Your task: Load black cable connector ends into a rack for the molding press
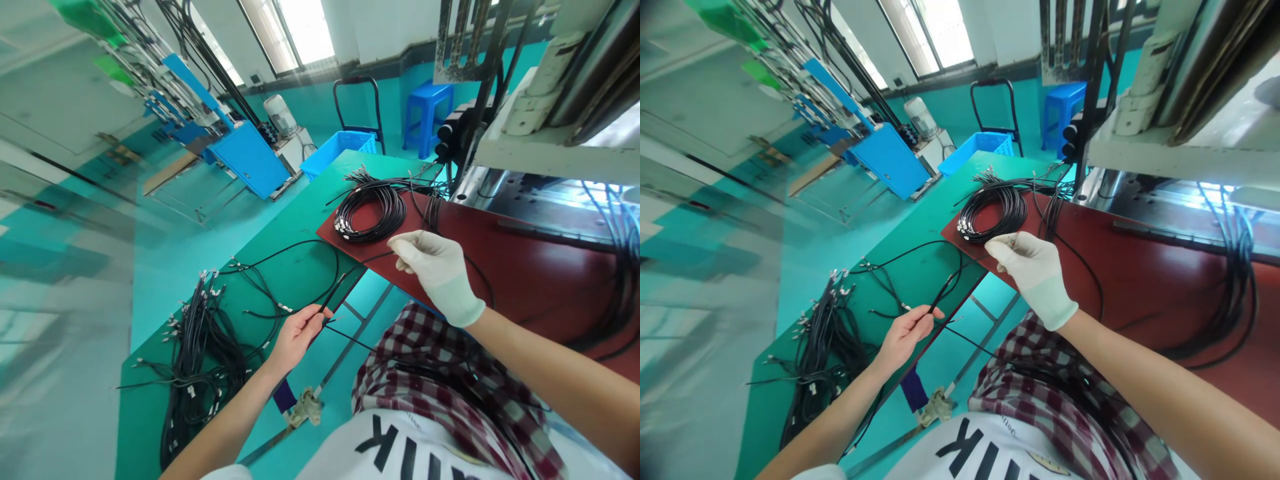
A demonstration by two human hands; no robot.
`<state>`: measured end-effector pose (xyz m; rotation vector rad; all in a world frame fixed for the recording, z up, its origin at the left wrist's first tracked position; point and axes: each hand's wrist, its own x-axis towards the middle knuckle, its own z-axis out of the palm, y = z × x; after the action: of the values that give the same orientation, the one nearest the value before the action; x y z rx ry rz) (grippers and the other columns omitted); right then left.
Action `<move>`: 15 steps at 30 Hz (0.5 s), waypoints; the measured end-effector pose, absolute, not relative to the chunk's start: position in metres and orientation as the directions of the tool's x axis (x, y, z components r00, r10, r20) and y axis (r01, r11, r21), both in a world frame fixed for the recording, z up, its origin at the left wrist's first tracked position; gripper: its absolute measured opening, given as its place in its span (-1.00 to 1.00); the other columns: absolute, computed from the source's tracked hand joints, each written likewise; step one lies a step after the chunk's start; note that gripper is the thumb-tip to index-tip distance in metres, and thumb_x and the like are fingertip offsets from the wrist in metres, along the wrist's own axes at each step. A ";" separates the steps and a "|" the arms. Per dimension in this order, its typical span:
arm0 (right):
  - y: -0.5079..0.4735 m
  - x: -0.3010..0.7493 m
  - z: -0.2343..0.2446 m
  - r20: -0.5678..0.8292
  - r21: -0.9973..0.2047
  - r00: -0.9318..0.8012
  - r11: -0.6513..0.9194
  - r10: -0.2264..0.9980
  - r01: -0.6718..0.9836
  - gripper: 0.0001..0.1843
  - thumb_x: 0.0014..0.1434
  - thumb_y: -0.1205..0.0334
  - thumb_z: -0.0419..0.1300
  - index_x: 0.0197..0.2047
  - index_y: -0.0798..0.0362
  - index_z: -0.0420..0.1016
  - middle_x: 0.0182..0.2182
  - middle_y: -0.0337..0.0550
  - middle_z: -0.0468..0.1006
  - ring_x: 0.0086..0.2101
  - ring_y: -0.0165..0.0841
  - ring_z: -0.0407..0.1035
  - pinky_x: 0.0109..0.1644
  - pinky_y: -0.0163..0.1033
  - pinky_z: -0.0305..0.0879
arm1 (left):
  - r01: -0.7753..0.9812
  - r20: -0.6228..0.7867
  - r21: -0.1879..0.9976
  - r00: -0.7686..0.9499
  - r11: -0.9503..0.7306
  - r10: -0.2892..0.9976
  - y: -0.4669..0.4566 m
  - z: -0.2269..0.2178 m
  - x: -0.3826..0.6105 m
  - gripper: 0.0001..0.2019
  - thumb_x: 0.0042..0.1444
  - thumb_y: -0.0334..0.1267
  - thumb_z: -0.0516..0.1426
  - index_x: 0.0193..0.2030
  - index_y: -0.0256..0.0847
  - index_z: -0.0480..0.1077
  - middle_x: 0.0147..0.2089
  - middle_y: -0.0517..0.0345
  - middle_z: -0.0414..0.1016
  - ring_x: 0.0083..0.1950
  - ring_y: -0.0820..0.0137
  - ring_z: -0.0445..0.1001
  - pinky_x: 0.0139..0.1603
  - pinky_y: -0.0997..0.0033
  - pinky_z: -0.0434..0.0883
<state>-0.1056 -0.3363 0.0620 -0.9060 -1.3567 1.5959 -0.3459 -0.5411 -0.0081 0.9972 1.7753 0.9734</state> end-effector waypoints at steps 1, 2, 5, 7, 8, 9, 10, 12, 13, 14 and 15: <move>-0.336 -0.105 0.063 0.000 -0.989 -0.403 -0.059 0.915 -0.134 -0.59 0.10 -0.11 0.36 -0.21 0.09 0.62 -0.46 -0.16 0.53 -0.45 -0.45 0.39 -0.34 -0.35 0.39 | 0.228 -0.292 0.900 -0.315 0.370 0.903 -0.541 -0.008 -0.346 -0.69 0.30 0.01 0.09 -0.04 -0.15 0.46 -0.51 0.28 0.02 -0.49 0.51 0.02 -0.46 0.42 -0.06; -0.337 -0.105 0.063 0.003 -0.988 -0.416 -0.061 0.909 -0.139 -0.58 0.11 -0.10 0.35 -0.16 0.09 0.61 -0.46 -0.16 0.53 -0.45 -0.45 0.39 -0.35 -0.35 0.39 | 0.226 -0.283 0.904 -0.320 0.363 0.904 -0.540 -0.008 -0.345 -0.67 0.30 0.01 0.08 -0.04 -0.19 0.46 -0.51 0.28 0.03 -0.48 0.52 0.02 -0.46 0.44 -0.06; -0.338 -0.104 0.062 -0.009 -0.970 -0.424 -0.111 0.906 -0.217 -0.55 0.12 -0.09 0.35 -0.07 0.09 0.57 -0.40 -0.16 0.56 -0.44 -0.45 0.43 -0.39 -0.38 0.38 | 0.246 -0.244 0.909 -0.342 0.337 0.908 -0.539 -0.006 -0.344 -0.65 0.32 -0.01 0.08 -0.02 -0.28 0.44 -0.47 0.27 0.10 -0.45 0.55 0.04 -0.45 0.48 -0.03; -0.338 -0.104 0.060 -0.014 -0.946 -0.399 -0.141 0.917 -0.292 -0.56 0.13 -0.09 0.35 -0.07 0.07 0.57 -0.34 -0.15 0.57 -0.43 -0.47 0.44 -0.41 -0.41 0.36 | 0.263 -0.231 0.907 -0.345 0.329 0.910 -0.538 -0.005 -0.343 -0.64 0.32 -0.01 0.08 -0.02 -0.30 0.43 -0.46 0.27 0.11 -0.44 0.56 0.05 -0.44 0.50 -0.02; -0.339 -0.104 0.059 -0.013 -0.935 -0.388 -0.149 0.922 -0.322 -0.58 0.14 -0.08 0.35 -0.08 0.06 0.57 -0.32 -0.15 0.58 -0.43 -0.48 0.44 -0.41 -0.43 0.36 | 0.269 -0.231 0.905 -0.345 0.331 0.910 -0.538 -0.005 -0.343 -0.63 0.32 -0.01 0.08 -0.01 -0.31 0.43 -0.46 0.28 0.11 -0.44 0.57 0.05 -0.45 0.50 -0.02; -0.339 -0.105 0.058 -0.014 -0.928 -0.382 -0.155 0.924 -0.339 -0.60 0.14 -0.08 0.34 -0.09 0.05 0.59 -0.31 -0.15 0.58 -0.43 -0.49 0.44 -0.41 -0.44 0.35 | 0.274 -0.234 0.901 -0.343 0.335 0.910 -0.538 -0.005 -0.343 -0.63 0.32 -0.01 0.08 -0.01 -0.31 0.43 -0.47 0.28 0.10 -0.45 0.57 0.05 -0.45 0.51 -0.01; -0.340 -0.106 0.056 -0.020 -0.926 -0.383 -0.162 0.924 -0.341 -0.61 0.14 -0.07 0.35 -0.11 0.05 0.61 -0.32 -0.15 0.58 -0.43 -0.51 0.42 -0.40 -0.45 0.34 | 0.281 -0.237 0.898 -0.340 0.339 0.910 -0.539 -0.006 -0.343 -0.62 0.33 -0.01 0.07 -0.01 -0.31 0.43 -0.47 0.28 0.11 -0.45 0.57 0.06 -0.45 0.51 -0.01; -0.343 -0.108 0.054 -0.042 -0.934 -0.408 -0.181 0.912 -0.308 -0.63 0.11 -0.04 0.38 -0.13 0.06 0.64 -0.37 -0.15 0.57 -0.44 -0.52 0.40 -0.38 -0.46 0.33 | 0.309 -0.234 0.887 -0.339 0.343 0.911 -0.540 -0.007 -0.343 -0.63 0.33 -0.01 0.07 0.00 -0.31 0.44 -0.45 0.26 0.17 -0.44 0.57 0.08 -0.44 0.52 0.03; -0.344 -0.109 0.053 -0.055 -0.940 -0.429 -0.192 0.902 -0.283 -0.63 0.10 -0.04 0.39 -0.14 0.06 0.65 -0.40 -0.16 0.56 -0.44 -0.52 0.39 -0.37 -0.46 0.33 | 0.327 -0.229 0.881 -0.339 0.342 0.913 -0.540 -0.007 -0.343 -0.63 0.33 -0.02 0.08 0.01 -0.30 0.44 -0.43 0.25 0.21 -0.44 0.56 0.10 -0.43 0.52 0.05; -0.345 -0.111 0.052 -0.065 -0.945 -0.454 -0.201 0.889 -0.259 -0.63 0.09 -0.03 0.40 -0.15 0.07 0.65 -0.43 -0.17 0.55 -0.45 -0.52 0.37 -0.37 -0.46 0.33 | 0.341 -0.223 0.876 -0.339 0.340 0.914 -0.541 -0.007 -0.343 -0.64 0.33 -0.03 0.08 0.02 -0.29 0.44 -0.42 0.24 0.24 -0.43 0.56 0.11 -0.42 0.52 0.07; -0.346 -0.111 0.051 -0.065 -0.952 -0.477 -0.198 0.877 -0.234 -0.63 0.09 -0.03 0.40 -0.16 0.08 0.66 -0.45 -0.17 0.54 -0.45 -0.52 0.37 -0.36 -0.45 0.33 | 0.351 -0.217 0.873 -0.340 0.338 0.915 -0.541 -0.007 -0.343 -0.64 0.33 -0.03 0.08 0.02 -0.29 0.45 -0.42 0.24 0.26 -0.44 0.56 0.12 -0.42 0.53 0.09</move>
<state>-0.1114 -0.3456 0.0509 -0.8233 -1.2539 1.7815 -0.3427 -0.5414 -0.0072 1.1145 1.8615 0.9630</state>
